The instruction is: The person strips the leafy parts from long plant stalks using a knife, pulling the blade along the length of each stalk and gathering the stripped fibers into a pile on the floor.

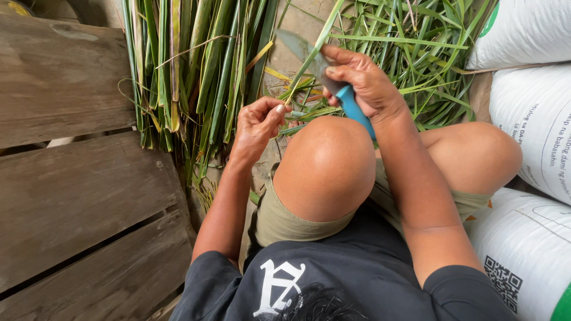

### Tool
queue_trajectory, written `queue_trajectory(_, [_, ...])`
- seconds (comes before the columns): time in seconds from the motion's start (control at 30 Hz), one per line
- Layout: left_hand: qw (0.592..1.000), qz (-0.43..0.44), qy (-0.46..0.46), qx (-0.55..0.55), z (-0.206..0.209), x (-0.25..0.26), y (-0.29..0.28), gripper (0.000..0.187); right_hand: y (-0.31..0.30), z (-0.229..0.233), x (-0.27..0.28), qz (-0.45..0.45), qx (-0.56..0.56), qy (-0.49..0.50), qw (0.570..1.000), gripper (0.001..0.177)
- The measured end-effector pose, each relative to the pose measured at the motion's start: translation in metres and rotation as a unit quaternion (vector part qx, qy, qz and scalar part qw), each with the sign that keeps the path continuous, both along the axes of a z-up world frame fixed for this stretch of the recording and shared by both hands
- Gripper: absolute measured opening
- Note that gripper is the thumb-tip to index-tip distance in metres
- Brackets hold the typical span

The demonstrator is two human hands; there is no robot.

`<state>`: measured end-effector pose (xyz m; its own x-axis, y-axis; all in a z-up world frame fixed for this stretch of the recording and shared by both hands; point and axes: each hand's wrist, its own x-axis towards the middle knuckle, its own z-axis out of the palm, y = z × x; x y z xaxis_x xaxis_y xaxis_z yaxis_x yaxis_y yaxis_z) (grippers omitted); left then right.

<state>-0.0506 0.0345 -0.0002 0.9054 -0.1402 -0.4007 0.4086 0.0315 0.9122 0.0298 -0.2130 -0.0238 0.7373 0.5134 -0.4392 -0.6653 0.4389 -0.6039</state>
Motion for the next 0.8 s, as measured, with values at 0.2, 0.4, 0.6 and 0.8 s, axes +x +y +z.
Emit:
queue_trajectory(0.2, [0.999,-0.009,0.042,-0.001,-0.006,-0.015,0.010,0.019,-0.016,0.001,0.012,-0.030,-0.029,-0.017,0.999,0.050])
queue_trajectory(0.4, [0.999,-0.033,0.038,0.015,-0.013,-0.026,0.023,0.023,-0.028,0.000,0.025,-0.060,-0.031,0.006,0.998,0.049])
queue_trajectory(0.6, [0.996,-0.033,0.084,-0.010,-0.024,-0.037,0.035,0.022,-0.044,-0.013,0.037,-0.073,-0.045,-0.038,0.996,0.048])
queue_trajectory(0.8, [0.991,-0.061,0.116,-0.032,-0.033,-0.044,0.043,0.018,-0.049,-0.011,0.038,-0.073,-0.075,-0.055,0.993,0.048])
